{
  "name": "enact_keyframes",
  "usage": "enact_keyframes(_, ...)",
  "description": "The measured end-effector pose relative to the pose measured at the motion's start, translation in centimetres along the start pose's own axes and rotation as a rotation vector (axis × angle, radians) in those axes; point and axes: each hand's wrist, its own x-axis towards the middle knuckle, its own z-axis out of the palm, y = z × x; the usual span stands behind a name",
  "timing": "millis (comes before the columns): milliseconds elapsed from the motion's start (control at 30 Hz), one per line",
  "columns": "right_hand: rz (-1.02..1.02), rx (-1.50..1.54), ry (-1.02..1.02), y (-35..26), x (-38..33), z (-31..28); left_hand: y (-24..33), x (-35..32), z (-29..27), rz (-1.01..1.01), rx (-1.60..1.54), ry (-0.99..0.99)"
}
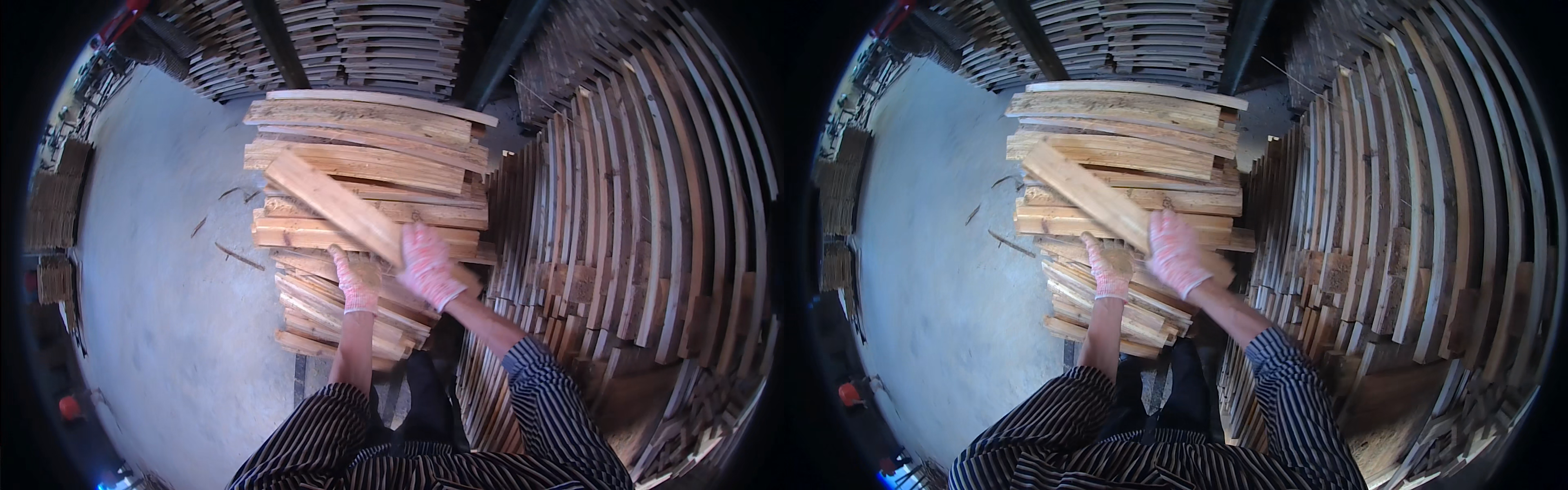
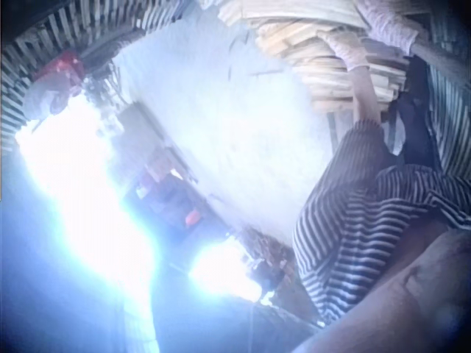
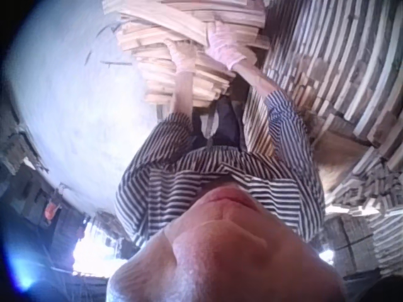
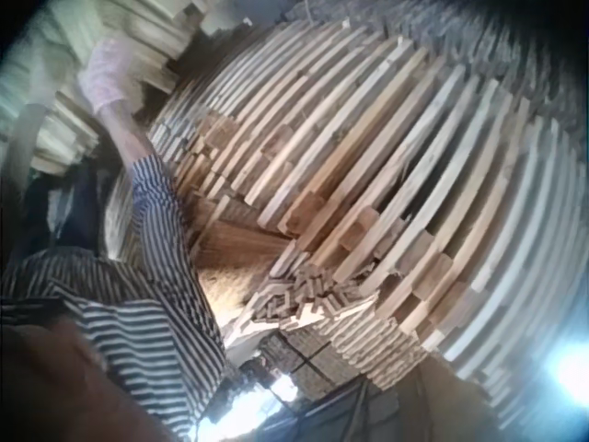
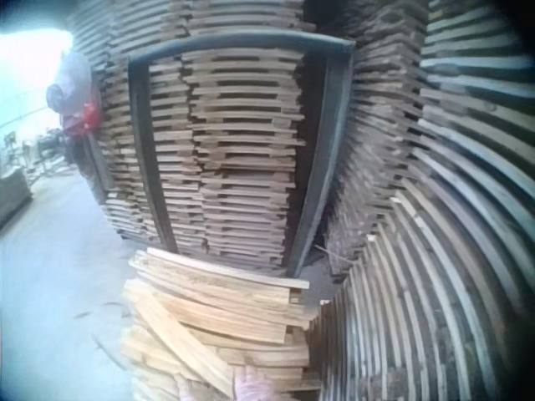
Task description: The person repeatedly picks up small wooden planks from a pile on the floor and stacks them onto a metal rack. The person wears pink gloves and a striped shirt while performing the task in a workshop environment.
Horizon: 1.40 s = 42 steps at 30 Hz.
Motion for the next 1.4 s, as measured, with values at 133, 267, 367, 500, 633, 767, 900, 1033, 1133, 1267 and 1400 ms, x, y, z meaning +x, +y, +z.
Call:
enact_keyframes(133, -0.140, -0.006, 0.162, -0.3, -1.0, 4.3, 0.3, -2.0, 1.8, -0.114, 0.045, 0.083)
enact_keyframes(267, -0.062, 0.387, 0.158, 0.9, 0.3, -1.6, 1.5, -0.6, -0.4, -0.036, 0.130, 0.080)
enact_keyframes(367, 0.483, 0.357, 0.750, 8.8, 3.0, -0.9, 1.4, 0.0, 0.6, -0.038, 0.135, 0.104)
enact_keyframes(500, 0.493, 1.258, 0.491, 22.5, 5.7, 4.2, -0.6, 0.7, 3.4, -0.114, 0.214, 0.017)
enact_keyframes(633, 0.475, 1.268, 0.385, 17.9, 3.6, 3.7, 0.1, -0.1, 1.2, -0.033, 0.139, 0.061)
enact_keyframes(767, 0.581, 1.244, 0.451, 9.4, -7.0, 4.8, 1.2, -1.4, -4.7, -0.135, -0.011, 0.135)
enact_keyframes(900, 0.572, 1.062, -0.235, 8.3, -14.8, 6.4, 3.8, -2.6, -14.2, -0.069, 0.018, -0.138)
enact_keyframes(1033, 0.399, 0.946, -0.313, 3.9, -8.1, 10.1, 6.6, -2.3, -18.1, -0.091, 0.063, 0.046)
enact_keyframes(1133, 0.332, 0.503, -0.595, 1.7, -6.1, 9.2, 7.6, -3.2, -13.5, -0.161, 0.458, 0.222)
enact_keyframes(1267, 0.145, 0.111, -0.689, -3.5, -5.8, 4.3, 9.9, -5.5, -14.8, -0.181, 0.311, 0.040)
enact_keyframes(1400, 0.375, 0.467, -0.416, -6.1, -8.7, 7.2, 10.8, -8.0, -13.9, -0.162, 0.304, 0.093)
